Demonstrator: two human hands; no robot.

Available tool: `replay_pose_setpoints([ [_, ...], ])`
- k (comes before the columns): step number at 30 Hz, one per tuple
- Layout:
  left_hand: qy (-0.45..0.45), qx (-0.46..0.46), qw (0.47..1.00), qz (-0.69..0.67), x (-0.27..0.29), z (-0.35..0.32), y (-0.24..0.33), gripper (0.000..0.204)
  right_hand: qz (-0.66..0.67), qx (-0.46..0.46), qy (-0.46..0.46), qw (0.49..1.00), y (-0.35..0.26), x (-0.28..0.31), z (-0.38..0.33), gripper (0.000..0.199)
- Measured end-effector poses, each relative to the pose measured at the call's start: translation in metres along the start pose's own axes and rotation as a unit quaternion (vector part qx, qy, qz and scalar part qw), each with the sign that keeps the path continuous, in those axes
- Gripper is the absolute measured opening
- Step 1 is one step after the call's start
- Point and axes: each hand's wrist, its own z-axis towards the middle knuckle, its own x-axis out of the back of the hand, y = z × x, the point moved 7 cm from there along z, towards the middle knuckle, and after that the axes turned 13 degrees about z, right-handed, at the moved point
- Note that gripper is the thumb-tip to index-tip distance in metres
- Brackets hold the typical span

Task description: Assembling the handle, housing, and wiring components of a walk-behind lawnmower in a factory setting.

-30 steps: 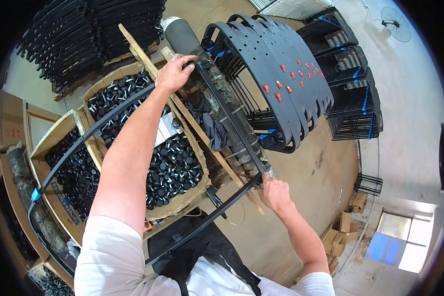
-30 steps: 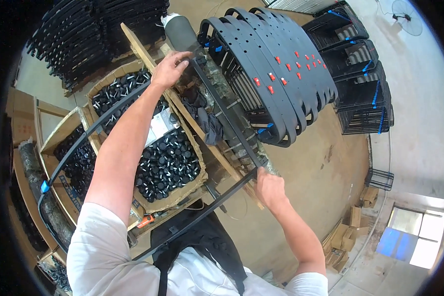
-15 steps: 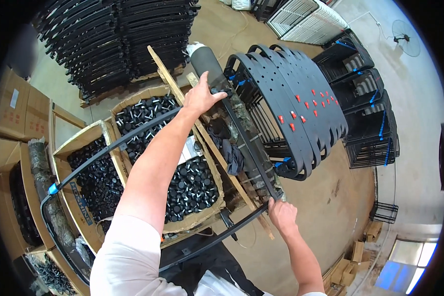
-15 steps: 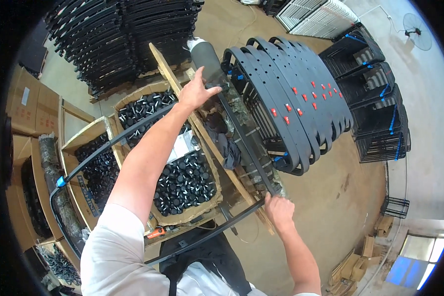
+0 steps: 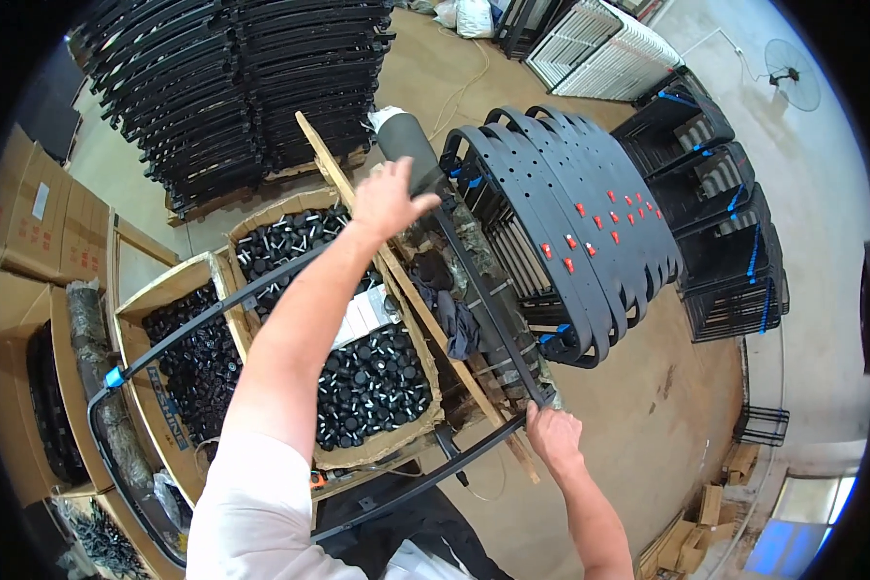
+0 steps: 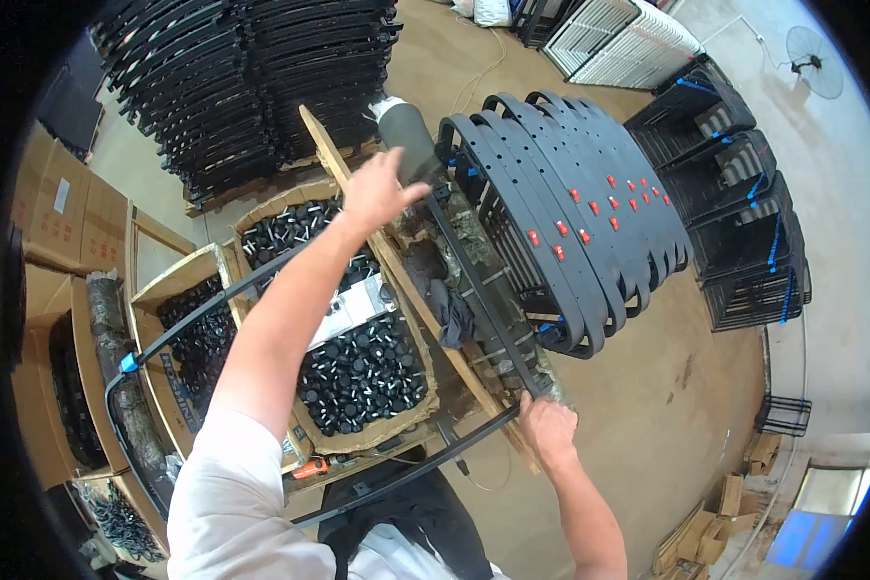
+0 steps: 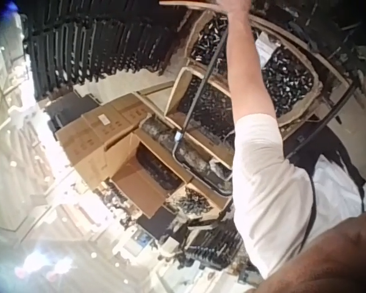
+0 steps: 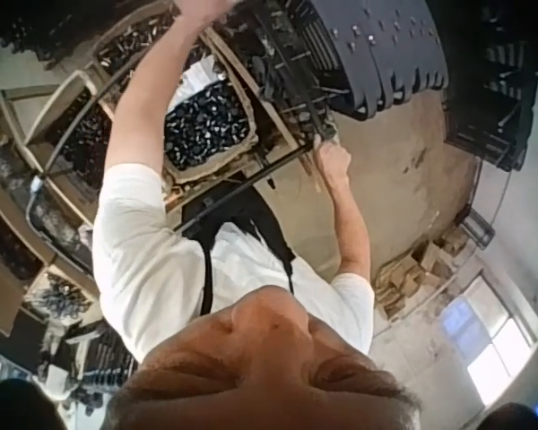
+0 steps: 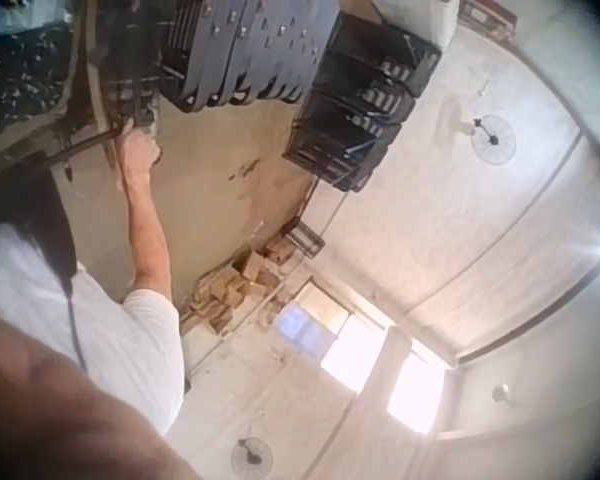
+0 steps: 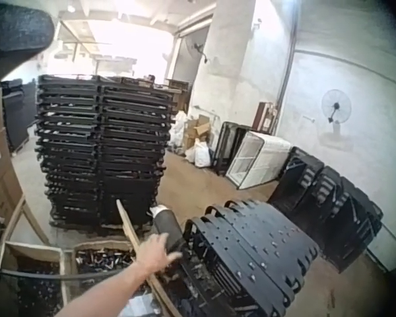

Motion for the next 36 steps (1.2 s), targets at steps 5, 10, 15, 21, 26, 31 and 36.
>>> replay_pose_setpoints([
  [5, 0.018, -0.013, 0.999, 0.043, 0.001, 0.006, -0.061, 0.056, 0.008, 0.011, 0.003, 1.0, -0.001, 0.002, -0.001, 0.053],
  [10, -0.083, 0.099, 0.989, 0.069, 0.013, 0.01, -0.088, 0.052, 0.006, -0.023, -0.003, 1.0, 0.003, 0.006, -0.003, 0.053],
  [15, -0.198, -0.084, 0.96, 0.179, -0.019, 0.019, 0.017, 0.075, 0.029, -0.021, -0.056, 0.998, -0.002, 0.01, -0.004, 0.046],
  [21, -0.17, -0.249, 0.939, 0.167, -0.034, 0.027, 0.022, 0.046, 0.084, -0.005, -0.046, 0.995, -0.009, 0.022, -0.015, 0.036],
  [26, -0.101, -0.289, 0.935, 0.177, -0.023, 0.017, 0.014, 0.038, 0.102, 0.017, -0.063, 0.993, -0.012, 0.017, -0.006, 0.033],
  [31, 0.048, -0.185, 0.98, -0.056, 0.009, -0.076, 0.036, 0.023, 0.078, 0.015, -0.038, 0.996, 0.008, 0.018, -0.013, 0.035],
  [36, -0.133, 0.059, 0.986, -0.087, -0.063, -0.152, -0.069, 0.028, 0.072, 0.031, -0.036, 0.996, -0.002, 0.009, -0.011, 0.036],
])
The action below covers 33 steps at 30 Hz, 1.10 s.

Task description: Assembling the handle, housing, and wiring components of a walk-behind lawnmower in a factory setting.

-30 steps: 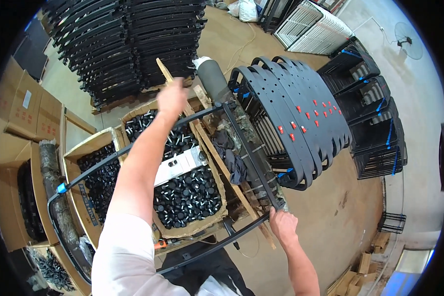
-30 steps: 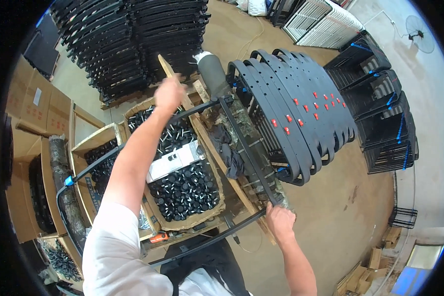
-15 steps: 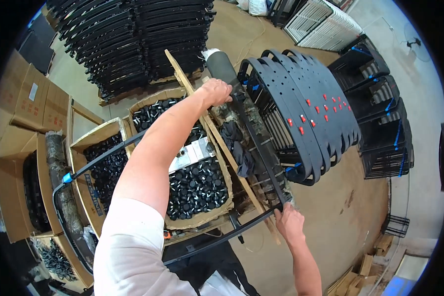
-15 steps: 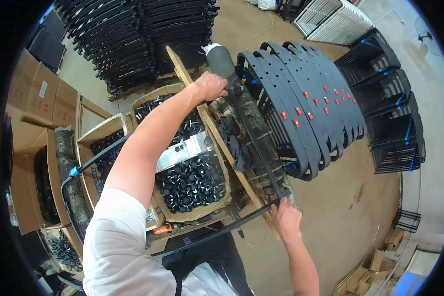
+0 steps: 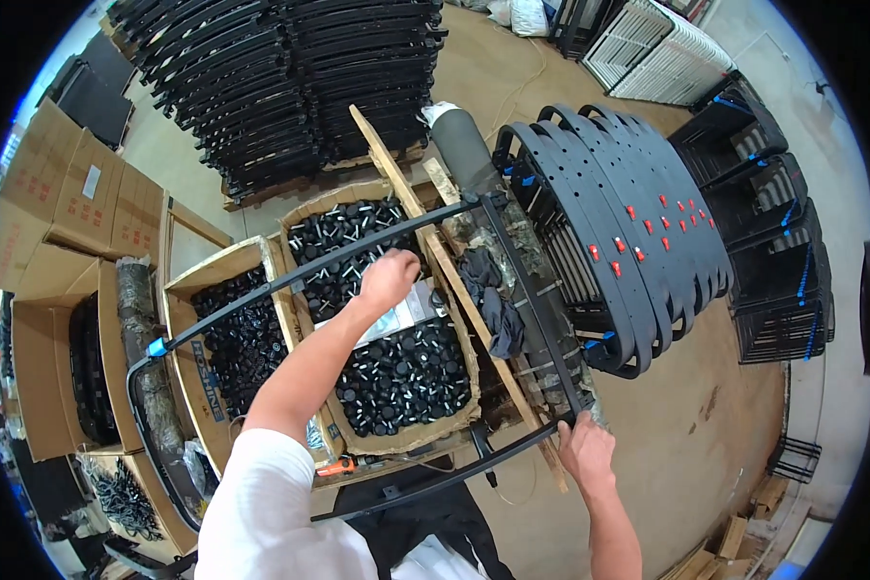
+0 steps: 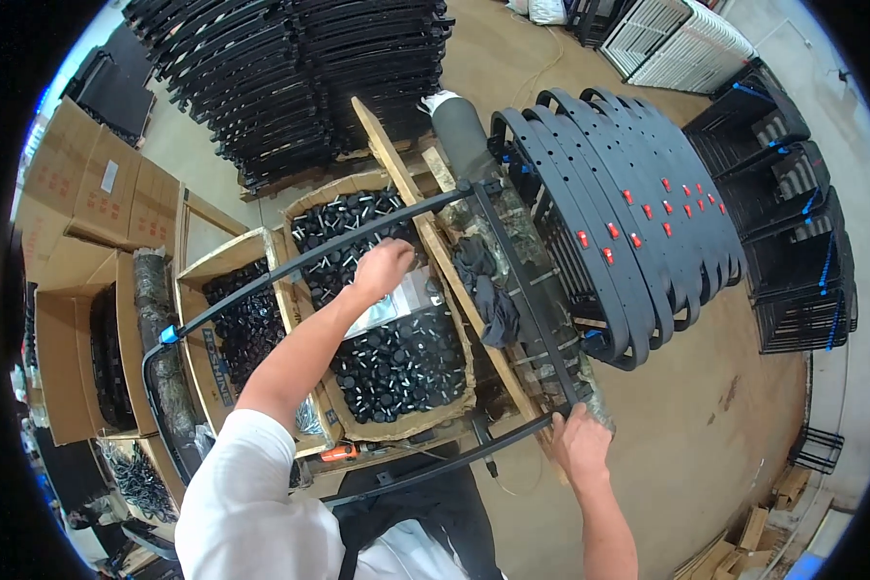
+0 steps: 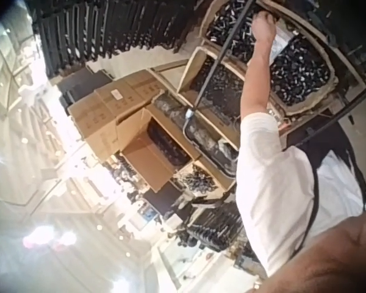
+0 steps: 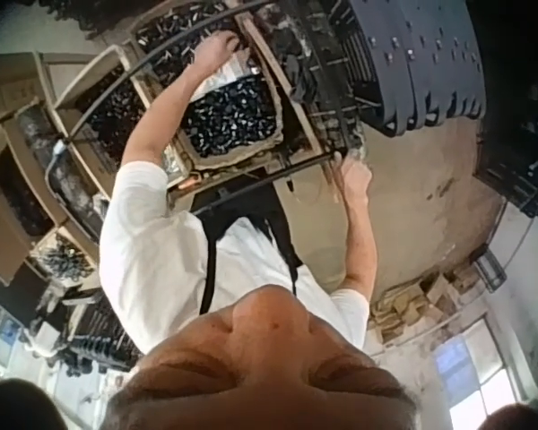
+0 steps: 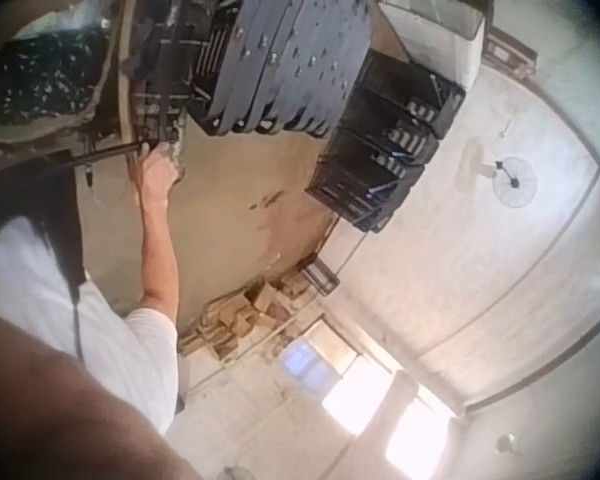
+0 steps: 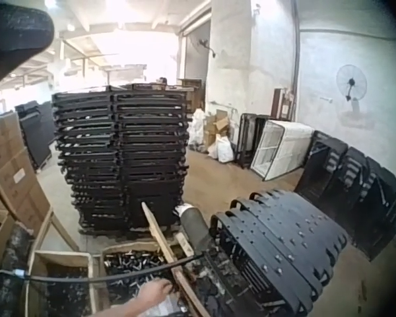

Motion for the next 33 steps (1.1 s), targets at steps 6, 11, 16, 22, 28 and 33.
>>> replay_pose_setpoints([
  [6, -0.211, 0.086, 0.971, 0.071, -0.056, 0.04, -0.008, 0.043, -0.013, -0.038, -0.037, 0.998, -0.005, 0.0, -0.001, 0.037],
  [11, -0.242, 0.075, 0.963, 0.096, -0.06, 0.042, -0.013, 0.043, -0.02, -0.061, -0.063, 0.996, -0.01, 0.008, 0.001, 0.038],
  [16, -0.049, 0.143, 0.978, -0.142, -0.018, -0.012, -0.046, 0.05, 0.085, -0.005, -0.017, 0.996, -0.089, 0.067, 0.021, 0.028],
  [22, -0.12, 0.178, 0.856, -0.47, 0.005, -0.192, -0.039, 0.041, 0.241, 0.269, -0.019, 0.933, -0.222, -0.014, 0.11, 0.019],
  [28, -0.131, 0.213, 0.792, -0.556, 0.034, -0.347, -0.016, 0.036, 0.178, 0.246, -0.02, 0.953, -0.324, -0.1, 0.229, 0.026],
  [33, -0.084, 0.239, 0.785, -0.565, 0.025, -0.406, -0.018, 0.035, -0.019, 0.185, -0.081, 0.979, -0.359, -0.178, 0.285, 0.043],
])
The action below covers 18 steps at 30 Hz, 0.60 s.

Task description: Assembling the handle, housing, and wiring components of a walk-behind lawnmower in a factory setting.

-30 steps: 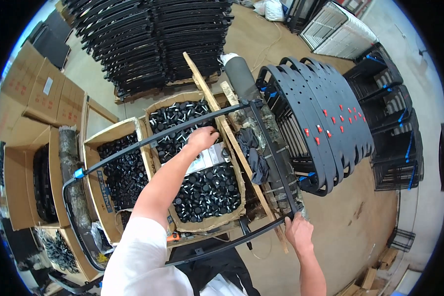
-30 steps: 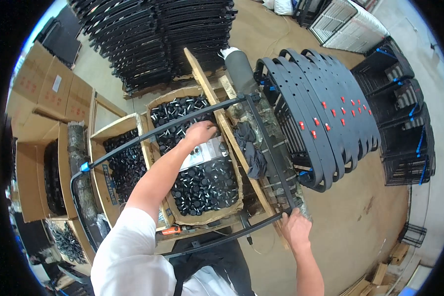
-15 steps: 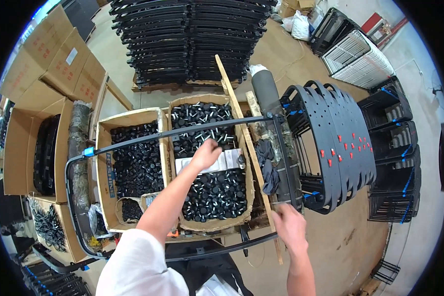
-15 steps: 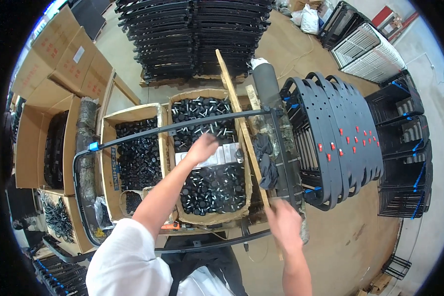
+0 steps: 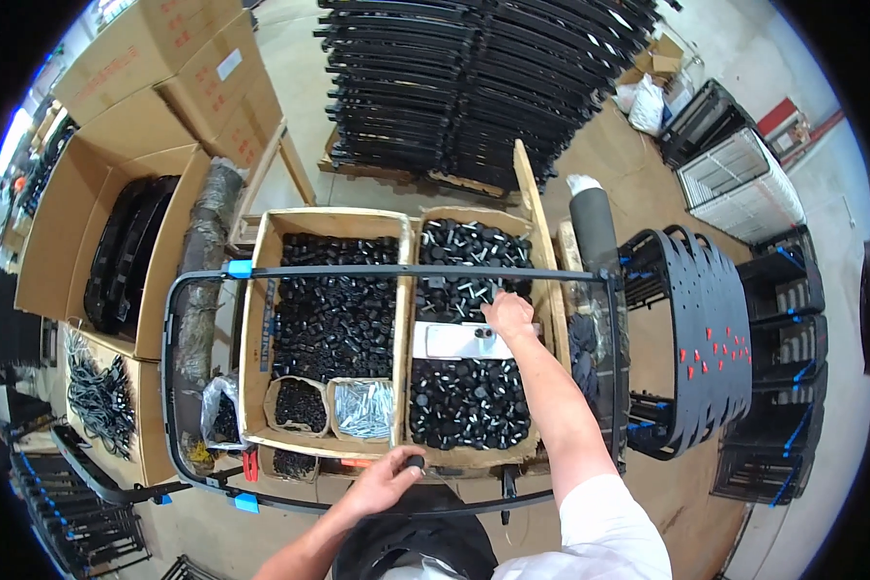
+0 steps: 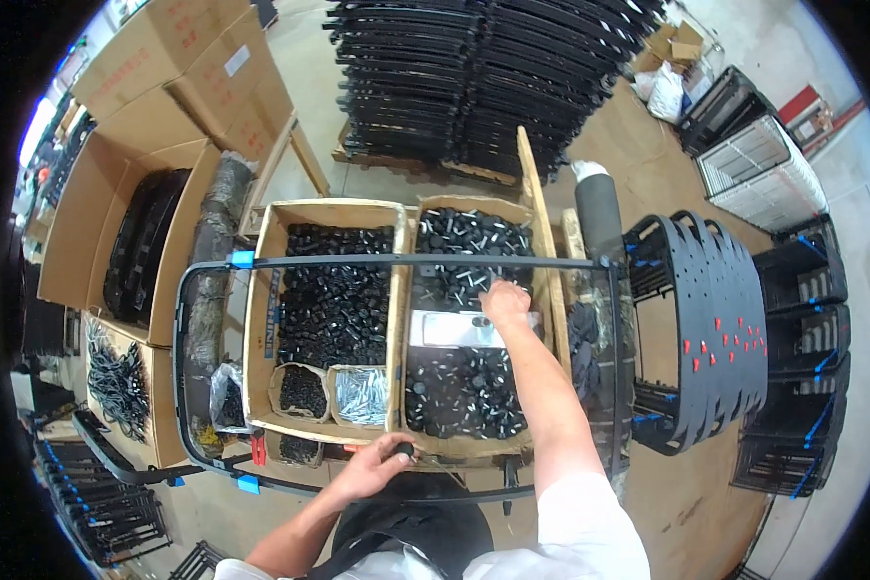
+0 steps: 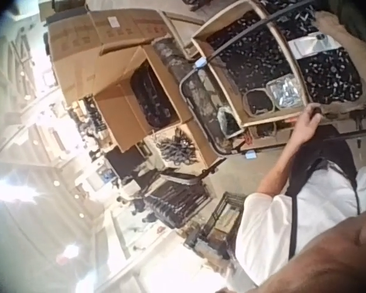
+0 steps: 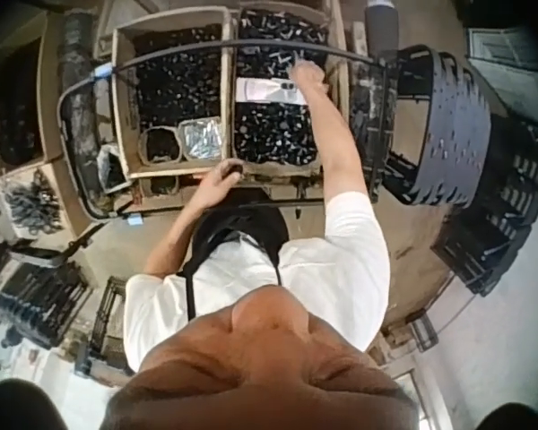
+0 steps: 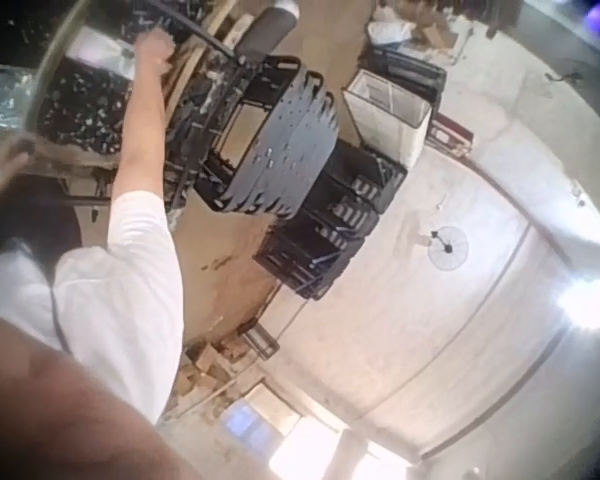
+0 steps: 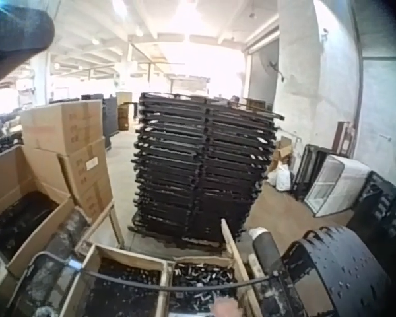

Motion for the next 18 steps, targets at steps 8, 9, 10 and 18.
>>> replay_pose_setpoints([
  [8, 0.017, -0.013, 0.995, 0.098, 0.025, -0.022, 0.005, 0.036, 0.006, -0.053, 0.0, 0.999, -0.013, 0.0, 0.0, 0.034],
  [9, 0.007, -0.02, 0.994, 0.106, 0.029, -0.023, 0.009, 0.036, 0.027, -0.037, 0.032, 0.998, -0.014, 0.008, -0.008, 0.035],
  [10, -0.001, -0.026, 0.993, 0.113, 0.033, -0.027, 0.011, 0.037, 0.049, -0.018, 0.061, 0.997, -0.022, 0.021, -0.022, 0.037],
  [18, -0.065, -0.023, 0.982, 0.173, 0.05, -0.036, -0.006, 0.041, 0.423, 0.025, -0.04, 0.905, -0.08, 0.059, -0.11, 0.037],
])
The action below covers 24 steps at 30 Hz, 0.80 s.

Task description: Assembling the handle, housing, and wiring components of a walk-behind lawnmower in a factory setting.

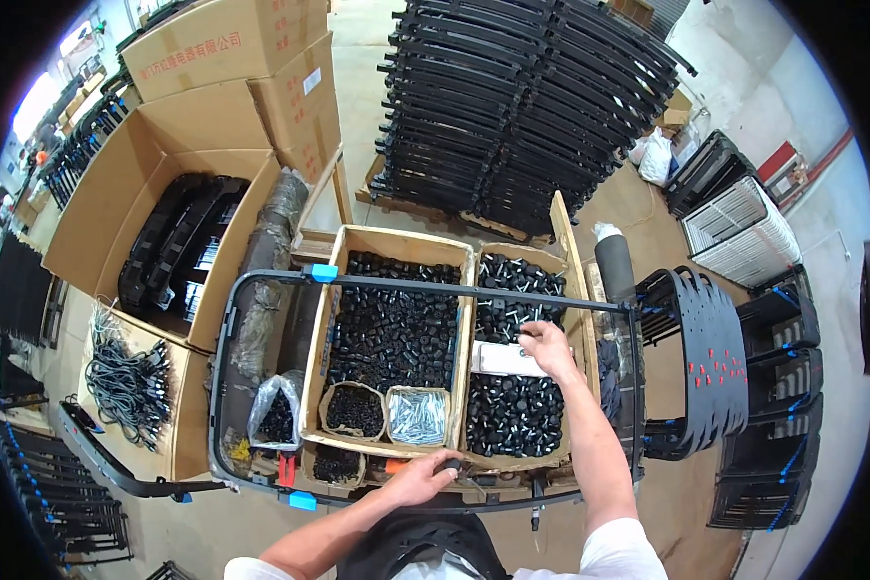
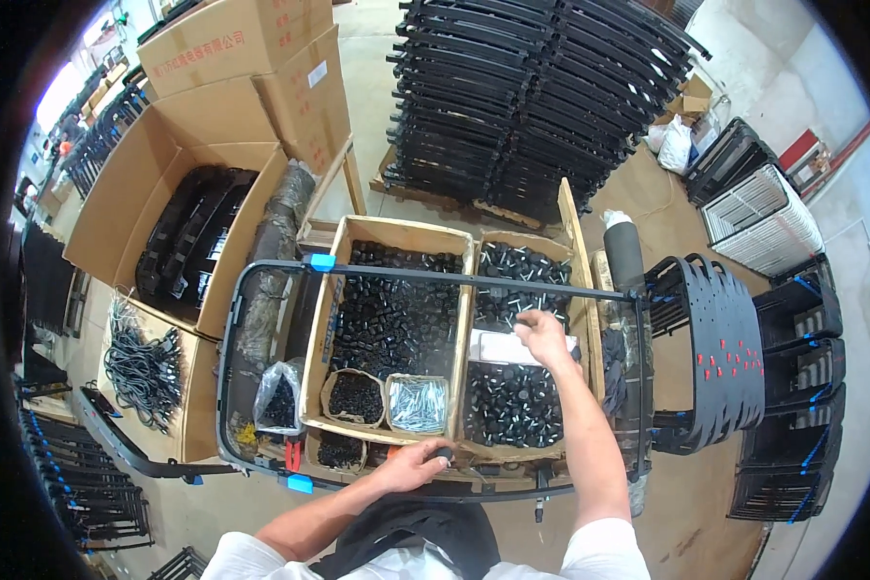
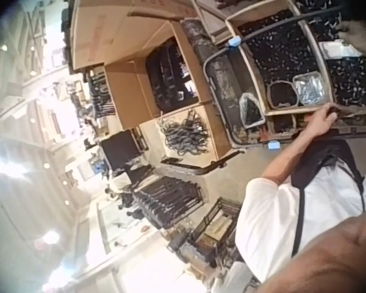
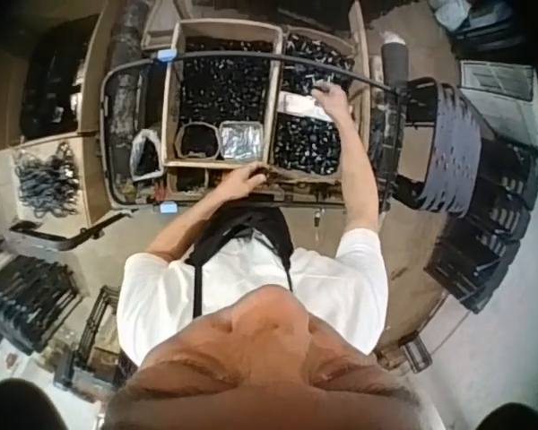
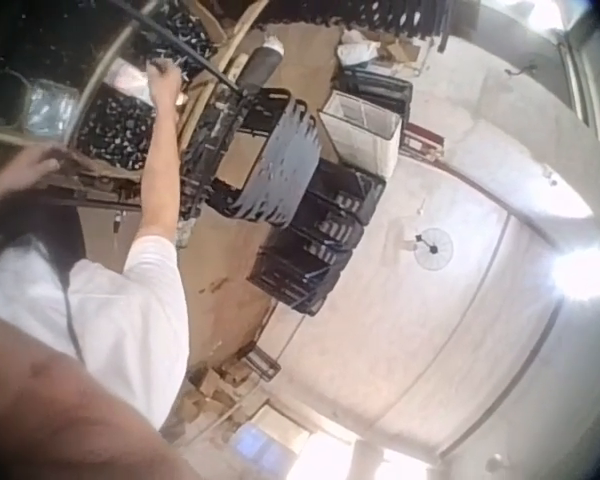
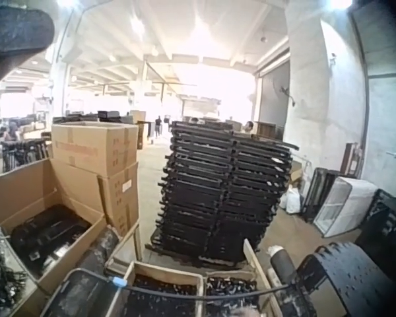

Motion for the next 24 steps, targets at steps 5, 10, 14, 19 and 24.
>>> replay_pose_setpoints([
  [5, -0.004, -0.036, 0.997, 0.073, -0.004, -0.019, 0.006, 0.043, -0.095, 0.225, 0.003, 0.97, -0.103, -0.038, -0.004, 0.034],
  [10, 0.056, -0.026, 0.997, 0.039, -0.007, -0.047, -0.006, 0.043, -0.212, 0.318, -0.028, 0.924, -0.141, -0.071, 0.023, 0.033],
  [14, 0.142, 0.018, 0.989, 0.048, -0.005, -0.068, -0.015, 0.04, -0.296, 0.341, -0.055, 0.891, -0.143, -0.08, 0.042, 0.028],
  [19, 0.251, 0.018, 0.964, 0.083, -0.01, -0.086, -0.001, 0.042, -0.363, 0.366, -0.085, 0.853, -0.151, -0.09, 0.064, 0.019],
  [24, 0.281, 0.056, 0.953, 0.1, -0.021, -0.094, 0.001, 0.042, -0.462, 0.334, -0.039, 0.821, -0.159, -0.102, 0.064, 0.036],
])
